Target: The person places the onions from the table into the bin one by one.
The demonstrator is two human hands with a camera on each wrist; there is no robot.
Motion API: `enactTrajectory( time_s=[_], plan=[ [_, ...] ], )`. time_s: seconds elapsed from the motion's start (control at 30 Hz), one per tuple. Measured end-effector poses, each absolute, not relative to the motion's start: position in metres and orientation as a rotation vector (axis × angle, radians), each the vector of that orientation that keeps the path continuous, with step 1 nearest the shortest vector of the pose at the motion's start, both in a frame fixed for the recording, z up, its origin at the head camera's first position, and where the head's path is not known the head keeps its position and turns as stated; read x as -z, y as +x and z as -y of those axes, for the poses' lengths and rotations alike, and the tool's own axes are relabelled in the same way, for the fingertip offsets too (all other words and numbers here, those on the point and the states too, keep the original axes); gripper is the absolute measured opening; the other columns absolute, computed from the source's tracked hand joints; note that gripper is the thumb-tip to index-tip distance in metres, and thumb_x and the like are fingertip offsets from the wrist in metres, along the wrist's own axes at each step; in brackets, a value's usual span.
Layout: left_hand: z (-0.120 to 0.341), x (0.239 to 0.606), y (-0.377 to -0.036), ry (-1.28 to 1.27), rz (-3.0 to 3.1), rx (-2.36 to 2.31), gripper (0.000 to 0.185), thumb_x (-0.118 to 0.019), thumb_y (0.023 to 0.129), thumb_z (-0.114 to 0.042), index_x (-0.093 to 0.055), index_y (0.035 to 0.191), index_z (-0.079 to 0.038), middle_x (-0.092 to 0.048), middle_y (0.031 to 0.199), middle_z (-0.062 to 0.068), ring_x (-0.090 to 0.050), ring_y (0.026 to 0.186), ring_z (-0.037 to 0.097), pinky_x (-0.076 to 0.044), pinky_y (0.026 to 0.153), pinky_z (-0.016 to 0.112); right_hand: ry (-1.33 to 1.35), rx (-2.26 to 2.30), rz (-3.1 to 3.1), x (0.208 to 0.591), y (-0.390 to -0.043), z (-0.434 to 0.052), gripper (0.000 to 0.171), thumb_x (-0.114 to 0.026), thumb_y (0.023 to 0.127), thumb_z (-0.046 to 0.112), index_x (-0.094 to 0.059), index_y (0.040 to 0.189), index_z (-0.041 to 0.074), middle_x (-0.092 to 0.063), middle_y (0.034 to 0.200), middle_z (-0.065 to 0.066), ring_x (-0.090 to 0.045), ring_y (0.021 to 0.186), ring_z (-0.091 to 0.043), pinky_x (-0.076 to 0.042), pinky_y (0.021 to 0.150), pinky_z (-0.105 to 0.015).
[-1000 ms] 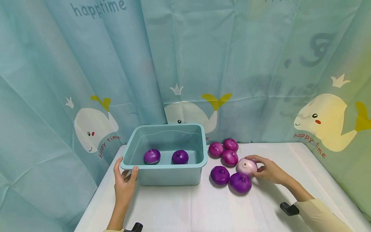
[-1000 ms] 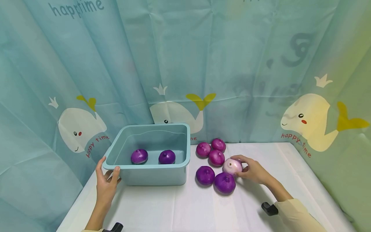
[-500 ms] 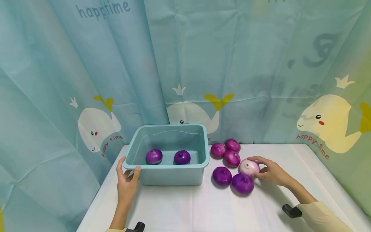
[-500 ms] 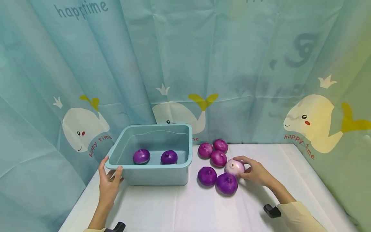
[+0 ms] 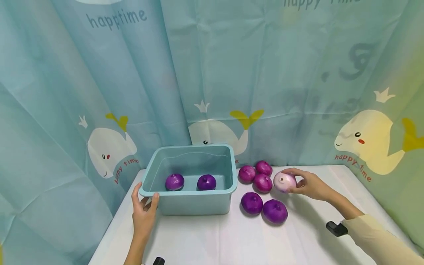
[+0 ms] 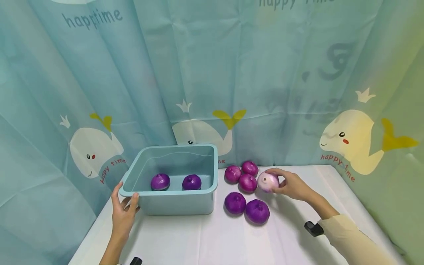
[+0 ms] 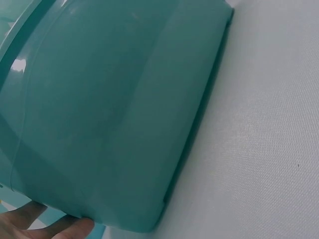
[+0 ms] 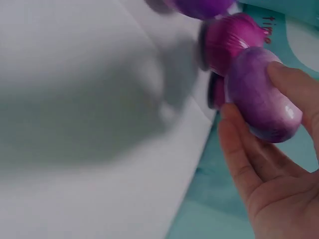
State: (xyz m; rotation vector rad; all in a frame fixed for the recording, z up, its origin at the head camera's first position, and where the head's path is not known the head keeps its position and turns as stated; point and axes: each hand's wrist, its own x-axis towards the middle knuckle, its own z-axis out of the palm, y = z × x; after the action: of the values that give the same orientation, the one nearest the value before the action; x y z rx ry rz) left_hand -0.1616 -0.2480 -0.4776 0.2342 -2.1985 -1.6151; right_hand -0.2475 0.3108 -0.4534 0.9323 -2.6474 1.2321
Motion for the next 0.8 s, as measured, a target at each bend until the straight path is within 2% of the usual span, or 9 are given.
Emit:
enactTrajectory(
  time_s=[0.23,0.3,0.4,0.47,0.57,0.67,0.73,0.8],
  plan=[
    [0.246,0.476,-0.161,0.283,2.215,1.590,0.076,-0.064,0.102,-0.038,-0.017,0.162,-0.035,-0.030,0.163,0.020,-0.045,0.139,0.044,-0.042,0.083,0.007,0.803,-1.126,2.665,0.419,-0.259,-0.314,0.062,-0.086,0.083,0.008,-0.058,0.138,0.003,-0.068,0.117,-0.023,-0.071,0.072,-0.009,-0.055,0.063,-0.027],
    [0.245,0.476,-0.161,0.291,2.222,1.578,0.076,-0.064,0.102,-0.038,-0.017,0.162,-0.035,-0.031,0.163,0.019,-0.046,0.139,0.045,-0.046,0.088,0.014,0.787,-1.109,2.664,0.409,-0.262,-0.314,0.063,-0.086,0.083,0.009,-0.058,0.139,0.005,-0.070,0.113,-0.021,-0.071,0.072,-0.009,-0.054,0.063,-0.027],
    [0.245,0.476,-0.161,0.289,2.231,1.561,0.077,-0.063,0.102,-0.037,-0.016,0.163,-0.033,-0.030,0.163,0.020,-0.046,0.139,0.045,-0.050,0.099,0.034,0.789,-1.120,2.637,0.395,-0.265,-0.313,0.064,-0.085,0.084,0.007,-0.056,0.141,0.006,-0.071,0.108,-0.020,-0.071,0.071,-0.010,-0.054,0.062,-0.027],
    [0.245,0.476,-0.161,0.281,2.230,1.562,0.077,-0.063,0.103,-0.036,-0.015,0.163,-0.032,-0.030,0.163,0.021,-0.045,0.139,0.047,-0.047,0.103,0.050,0.793,-1.126,2.602,0.387,-0.267,-0.311,0.064,-0.085,0.084,0.004,-0.056,0.141,0.006,-0.072,0.105,-0.020,-0.072,0.072,-0.010,-0.054,0.061,-0.026],
    [0.246,0.476,-0.161,0.274,2.220,1.576,0.078,-0.063,0.103,-0.035,-0.014,0.163,-0.032,-0.030,0.163,0.023,-0.045,0.139,0.048,-0.043,0.104,0.060,0.783,-1.131,2.560,0.378,-0.270,-0.309,0.063,-0.085,0.084,0.003,-0.057,0.140,0.006,-0.073,0.103,-0.020,-0.073,0.074,-0.011,-0.055,0.062,-0.024],
    [0.247,0.477,-0.161,0.281,2.220,1.581,0.078,-0.063,0.103,-0.035,-0.014,0.163,-0.033,-0.030,0.162,0.023,-0.045,0.138,0.047,-0.046,0.103,0.056,0.733,-1.113,2.547,0.372,-0.272,-0.306,0.064,-0.085,0.084,0.007,-0.057,0.141,0.008,-0.075,0.097,-0.018,-0.073,0.074,-0.011,-0.054,0.062,-0.024],
    [0.248,0.477,-0.161,0.281,2.222,1.581,0.078,-0.064,0.102,-0.035,-0.014,0.163,-0.033,-0.030,0.162,0.023,-0.046,0.138,0.047,-0.051,0.099,0.041,0.697,-1.093,2.552,0.369,-0.273,-0.305,0.064,-0.085,0.085,0.009,-0.057,0.141,0.010,-0.076,0.092,-0.014,-0.073,0.073,-0.011,-0.052,0.061,-0.024],
    [0.248,0.478,-0.161,0.275,2.219,1.585,0.078,-0.064,0.102,-0.035,-0.015,0.163,-0.033,-0.030,0.163,0.022,-0.046,0.138,0.046,-0.049,0.092,0.024,0.668,-1.077,2.557,0.367,-0.274,-0.304,0.063,-0.085,0.085,0.012,-0.057,0.142,0.012,-0.076,0.087,-0.011,-0.073,0.072,-0.012,-0.051,0.061,-0.024]
  ],
)
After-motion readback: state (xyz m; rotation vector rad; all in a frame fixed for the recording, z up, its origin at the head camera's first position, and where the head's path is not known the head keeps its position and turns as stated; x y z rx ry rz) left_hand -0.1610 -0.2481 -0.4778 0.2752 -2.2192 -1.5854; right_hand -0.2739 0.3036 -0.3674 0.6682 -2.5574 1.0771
